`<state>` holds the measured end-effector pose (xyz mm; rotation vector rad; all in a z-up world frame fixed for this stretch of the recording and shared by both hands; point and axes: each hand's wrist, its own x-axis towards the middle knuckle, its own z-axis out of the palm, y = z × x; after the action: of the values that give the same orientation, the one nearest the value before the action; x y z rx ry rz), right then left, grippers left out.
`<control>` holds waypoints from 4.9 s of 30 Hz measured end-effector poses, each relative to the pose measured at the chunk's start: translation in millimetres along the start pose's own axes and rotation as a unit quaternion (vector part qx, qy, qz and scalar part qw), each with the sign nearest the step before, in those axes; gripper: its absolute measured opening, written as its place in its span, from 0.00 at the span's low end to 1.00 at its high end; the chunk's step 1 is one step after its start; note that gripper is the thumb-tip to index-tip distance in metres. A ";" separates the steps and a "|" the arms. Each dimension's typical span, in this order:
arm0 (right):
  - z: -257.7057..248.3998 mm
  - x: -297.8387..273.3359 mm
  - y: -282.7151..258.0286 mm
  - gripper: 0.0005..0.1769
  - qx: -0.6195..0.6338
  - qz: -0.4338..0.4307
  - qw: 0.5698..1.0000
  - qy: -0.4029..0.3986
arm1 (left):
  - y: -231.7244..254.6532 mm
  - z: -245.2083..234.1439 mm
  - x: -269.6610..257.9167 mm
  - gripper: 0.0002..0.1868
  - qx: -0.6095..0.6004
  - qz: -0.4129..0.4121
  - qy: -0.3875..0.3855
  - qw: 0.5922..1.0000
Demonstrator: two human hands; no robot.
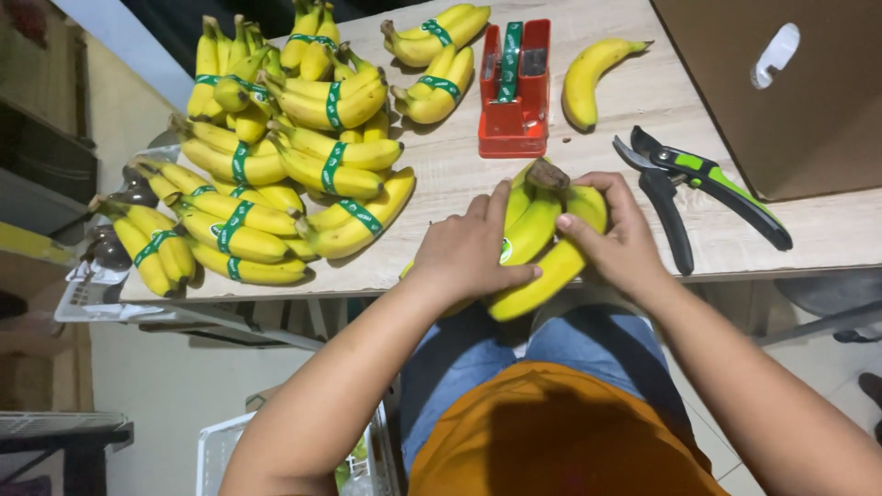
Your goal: Trimming banana stems with shears and wrapping bunches with green tape using a manual dispenser.
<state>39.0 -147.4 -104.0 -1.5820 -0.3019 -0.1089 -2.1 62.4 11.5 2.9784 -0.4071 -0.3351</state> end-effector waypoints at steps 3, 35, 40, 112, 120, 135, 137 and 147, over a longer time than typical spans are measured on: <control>-16.4 1.9 -17.6 0.30 -0.029 -0.026 0.999 -0.029 | -8.3 2.1 -0.4 0.58 -0.002 0.010 0.004 1.000; -75.8 68.7 -89.0 0.35 -0.511 0.061 0.853 -0.084 | -33.3 14.4 3.9 0.59 -0.026 0.022 0.053 0.998; -90.1 -0.6 -84.5 0.65 -0.624 0.265 0.718 -0.159 | -33.2 12.3 8.3 0.60 0.001 0.041 0.045 0.998; -94.3 -105.0 -103.8 0.24 0.347 0.347 0.863 -0.119 | 10.6 58.1 45.4 0.25 0.314 0.093 0.114 0.938; -98.3 -94.6 -112.1 0.25 0.330 0.365 0.858 -0.150 | 5.4 45.9 36.0 0.34 0.258 0.090 0.090 0.958; -102.5 -19.6 -78.4 0.41 -0.541 0.272 0.796 -0.005 | -14.1 32.2 25.1 0.50 0.118 0.107 0.075 0.984; -98.4 -14.4 -67.4 0.43 -0.544 0.282 0.791 -0.009 | -17.1 32.2 22.6 0.51 0.110 0.106 0.070 0.986; -83.9 -19.6 -34.4 0.39 -0.641 -0.049 0.766 0.017 | -8.2 8.9 22.6 0.55 0.055 0.059 -0.004 0.997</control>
<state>21.2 -232.9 -72.5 -2.9327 -0.2863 -0.5088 19.0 63.2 -2.9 3.0411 -0.6197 -0.3228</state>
